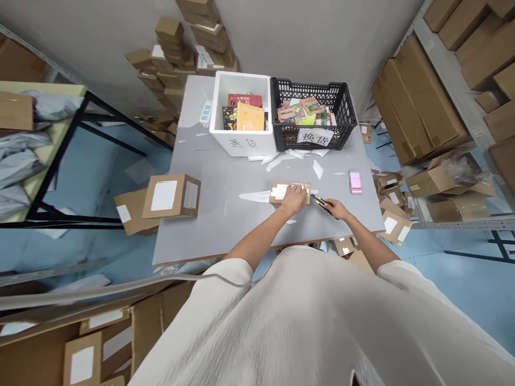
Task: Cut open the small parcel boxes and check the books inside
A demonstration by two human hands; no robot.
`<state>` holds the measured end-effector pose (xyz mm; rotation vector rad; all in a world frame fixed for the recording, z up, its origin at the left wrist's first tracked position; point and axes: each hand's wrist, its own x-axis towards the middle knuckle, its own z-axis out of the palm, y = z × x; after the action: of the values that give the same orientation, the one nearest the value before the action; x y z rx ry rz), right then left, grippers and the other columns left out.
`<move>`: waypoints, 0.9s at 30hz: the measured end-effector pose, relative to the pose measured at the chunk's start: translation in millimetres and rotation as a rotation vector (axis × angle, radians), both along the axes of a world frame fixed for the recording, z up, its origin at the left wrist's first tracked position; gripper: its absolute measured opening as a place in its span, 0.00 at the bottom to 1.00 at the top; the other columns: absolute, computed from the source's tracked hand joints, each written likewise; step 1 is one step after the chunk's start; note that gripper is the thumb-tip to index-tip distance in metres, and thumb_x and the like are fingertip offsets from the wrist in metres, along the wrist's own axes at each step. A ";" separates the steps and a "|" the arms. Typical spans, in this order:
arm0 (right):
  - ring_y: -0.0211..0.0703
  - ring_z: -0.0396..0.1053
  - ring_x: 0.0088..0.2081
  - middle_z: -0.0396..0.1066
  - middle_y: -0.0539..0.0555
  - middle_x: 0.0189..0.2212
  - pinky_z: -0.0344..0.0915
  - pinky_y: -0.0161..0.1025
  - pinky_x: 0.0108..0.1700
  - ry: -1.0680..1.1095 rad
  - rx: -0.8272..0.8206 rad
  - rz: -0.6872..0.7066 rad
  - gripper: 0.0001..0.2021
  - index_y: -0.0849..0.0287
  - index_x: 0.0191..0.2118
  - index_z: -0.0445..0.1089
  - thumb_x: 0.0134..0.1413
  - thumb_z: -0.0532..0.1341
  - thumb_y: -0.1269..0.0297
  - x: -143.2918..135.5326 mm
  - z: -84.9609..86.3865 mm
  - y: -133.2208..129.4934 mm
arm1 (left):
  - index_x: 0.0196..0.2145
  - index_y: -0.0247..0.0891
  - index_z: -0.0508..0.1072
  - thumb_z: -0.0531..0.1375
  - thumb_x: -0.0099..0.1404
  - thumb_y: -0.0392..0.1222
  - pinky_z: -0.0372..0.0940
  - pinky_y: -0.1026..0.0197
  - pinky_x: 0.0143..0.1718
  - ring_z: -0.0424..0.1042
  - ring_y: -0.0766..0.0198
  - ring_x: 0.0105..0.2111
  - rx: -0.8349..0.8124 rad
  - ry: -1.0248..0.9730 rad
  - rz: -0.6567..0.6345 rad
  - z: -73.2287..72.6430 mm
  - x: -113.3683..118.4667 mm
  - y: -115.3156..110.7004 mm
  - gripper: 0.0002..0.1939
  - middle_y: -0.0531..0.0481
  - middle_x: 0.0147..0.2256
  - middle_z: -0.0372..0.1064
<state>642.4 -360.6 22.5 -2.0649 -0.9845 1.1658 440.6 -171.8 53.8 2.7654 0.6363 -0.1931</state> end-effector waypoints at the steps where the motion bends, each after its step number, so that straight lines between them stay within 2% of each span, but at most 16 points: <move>1: 0.47 0.72 0.33 0.77 0.50 0.32 0.69 0.40 0.38 -0.009 0.009 0.003 0.19 0.55 0.48 0.78 0.64 0.61 0.46 0.2 -0.5 -0.5 | 0.65 0.38 0.74 0.69 0.69 0.42 0.51 0.38 0.77 0.68 0.38 0.69 -0.012 -0.008 -0.010 -0.5 1.7 -2.3 0.29 0.30 0.66 0.70; 5: 0.48 0.73 0.35 0.78 0.51 0.33 0.69 0.41 0.40 -0.019 0.039 -0.003 0.20 0.55 0.48 0.79 0.64 0.61 0.46 1.4 -2.7 -1.0 | 0.63 0.39 0.75 0.66 0.72 0.41 0.54 0.38 0.76 0.71 0.40 0.67 -0.028 -0.003 0.001 -3.9 8.5 -8.5 0.23 0.33 0.63 0.73; 11: 0.46 0.72 0.33 0.77 0.50 0.31 0.68 0.40 0.39 -0.001 0.053 -0.008 0.19 0.55 0.48 0.79 0.63 0.62 0.46 3.1 -5.1 3.7 | 0.63 0.38 0.75 0.66 0.69 0.38 0.47 0.35 0.80 0.77 0.39 0.62 -0.021 0.028 0.015 -8.4 16.4 -6.2 0.25 0.33 0.63 0.74; 17: 0.46 0.72 0.33 0.77 0.49 0.31 0.68 0.40 0.38 -0.005 0.038 -0.029 0.20 0.55 0.49 0.79 0.64 0.62 0.46 -4.3 -7.8 10.9 | 0.67 0.40 0.73 0.66 0.70 0.38 0.47 0.36 0.80 0.80 0.42 0.58 -0.026 0.023 0.017 -9.6 15.4 -5.1 0.28 0.35 0.64 0.73; 19: 0.46 0.73 0.33 0.77 0.50 0.31 0.68 0.40 0.38 -0.011 0.047 -0.039 0.19 0.54 0.47 0.78 0.64 0.62 0.45 -4.9 -7.6 10.9 | 0.66 0.39 0.73 0.66 0.71 0.39 0.49 0.38 0.80 0.78 0.42 0.60 -0.044 0.020 0.015 -8.4 12.2 -4.3 0.27 0.34 0.64 0.72; 22: 0.47 0.74 0.34 0.78 0.51 0.31 0.69 0.40 0.37 -0.026 0.050 -0.088 0.19 0.54 0.46 0.76 0.65 0.62 0.44 -1.5 -5.2 7.2 | 0.69 0.40 0.70 0.65 0.72 0.41 0.58 0.41 0.75 0.74 0.41 0.64 -0.079 -0.025 0.019 -5.4 6.1 -0.3 0.29 0.33 0.68 0.68; 24: 0.47 0.76 0.33 0.79 0.51 0.33 0.70 0.40 0.37 -0.028 0.037 -0.124 0.20 0.54 0.50 0.75 0.67 0.61 0.43 1.8 -2.2 3.5 | 0.72 0.41 0.67 0.61 0.75 0.42 0.63 0.43 0.71 0.72 0.42 0.66 -0.102 -0.067 0.050 -3.3 2.5 4.1 0.30 0.33 0.72 0.64; 27: 0.45 0.77 0.32 0.81 0.50 0.36 0.72 0.40 0.39 -0.019 0.039 -0.125 0.24 0.53 0.57 0.72 0.70 0.60 0.40 4.3 4.0 -1.1 | 0.72 0.41 0.67 0.56 0.76 0.36 0.64 0.44 0.68 0.70 0.43 0.67 -0.105 -0.095 0.126 -1.6 -0.5 11.1 0.29 0.35 0.73 0.64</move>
<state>646.7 -361.7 26.5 -2.0779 -0.8666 1.0569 440.1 -160.7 52.2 2.6065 0.7506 -0.0651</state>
